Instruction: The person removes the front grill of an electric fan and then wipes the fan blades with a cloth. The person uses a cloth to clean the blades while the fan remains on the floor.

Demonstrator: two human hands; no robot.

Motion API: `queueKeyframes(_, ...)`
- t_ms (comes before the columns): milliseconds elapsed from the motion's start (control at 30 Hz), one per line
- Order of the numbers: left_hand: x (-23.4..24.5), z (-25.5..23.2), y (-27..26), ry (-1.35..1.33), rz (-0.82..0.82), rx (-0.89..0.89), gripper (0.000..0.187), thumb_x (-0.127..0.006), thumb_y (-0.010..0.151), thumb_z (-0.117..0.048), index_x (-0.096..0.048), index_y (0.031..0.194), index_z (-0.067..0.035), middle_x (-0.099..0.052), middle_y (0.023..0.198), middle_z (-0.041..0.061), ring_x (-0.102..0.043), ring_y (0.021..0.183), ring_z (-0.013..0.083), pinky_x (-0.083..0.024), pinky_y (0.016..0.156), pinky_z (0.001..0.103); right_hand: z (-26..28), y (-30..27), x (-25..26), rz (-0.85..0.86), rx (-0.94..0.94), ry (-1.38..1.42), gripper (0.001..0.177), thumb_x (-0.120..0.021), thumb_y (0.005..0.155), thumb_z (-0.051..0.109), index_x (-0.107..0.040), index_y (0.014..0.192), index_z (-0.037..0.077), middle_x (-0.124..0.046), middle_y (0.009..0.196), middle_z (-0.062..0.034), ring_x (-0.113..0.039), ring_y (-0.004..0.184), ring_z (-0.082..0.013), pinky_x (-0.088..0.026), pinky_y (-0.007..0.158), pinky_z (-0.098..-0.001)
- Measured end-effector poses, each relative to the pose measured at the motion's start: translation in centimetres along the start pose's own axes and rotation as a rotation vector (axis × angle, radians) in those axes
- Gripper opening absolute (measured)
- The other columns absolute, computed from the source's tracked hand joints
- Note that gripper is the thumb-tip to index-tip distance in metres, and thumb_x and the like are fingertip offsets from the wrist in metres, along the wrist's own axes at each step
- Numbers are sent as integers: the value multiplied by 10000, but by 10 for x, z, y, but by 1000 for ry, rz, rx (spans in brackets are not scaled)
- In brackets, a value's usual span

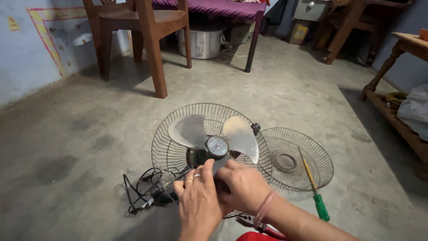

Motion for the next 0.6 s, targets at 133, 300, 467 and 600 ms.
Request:
queueKeyframes(133,3,-1,-2,127,-65,-43,1069,-930,560,-292,-393,1470,-128,-640,1301,91,-554,1272,294,-329,953,500,9,-14,8,140,172,139,258,-798,736,231,-760,974,139,-636,901,-91,-662,880,-311,-550,752,-429)
queueKeyframes(300,5,0,9,-5,79,95,1124,-973,531,-514,-403,1425,-141,-667,1217,97,-550,1228,328,-307,953,531,-16,-8,29,176,182,-46,216,-756,719,172,-791,931,191,-649,917,-69,-649,925,-300,-547,761,-424)
queueKeyframes(467,12,-9,12,-28,57,41,1103,-971,500,-454,-413,1392,-123,-661,1241,114,-570,1210,362,-317,910,532,-24,9,21,15,30,-196,222,-738,719,148,-756,940,153,-656,940,-65,-652,961,-297,-552,782,-420)
queueKeyframes(600,14,-5,8,-30,46,32,1172,-991,452,-414,-392,1412,-107,-652,1287,125,-555,1198,357,-315,928,542,1,8,7,-6,142,-37,267,-768,675,166,-759,940,132,-662,954,-78,-638,888,-316,-541,769,-437)
Point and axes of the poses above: each hand's wrist, its own y-axis towards the middle knuckle, its own x-axis out of the back of the hand, z = x × y, the point moved 6 cm from there along y, towards the middle knuckle
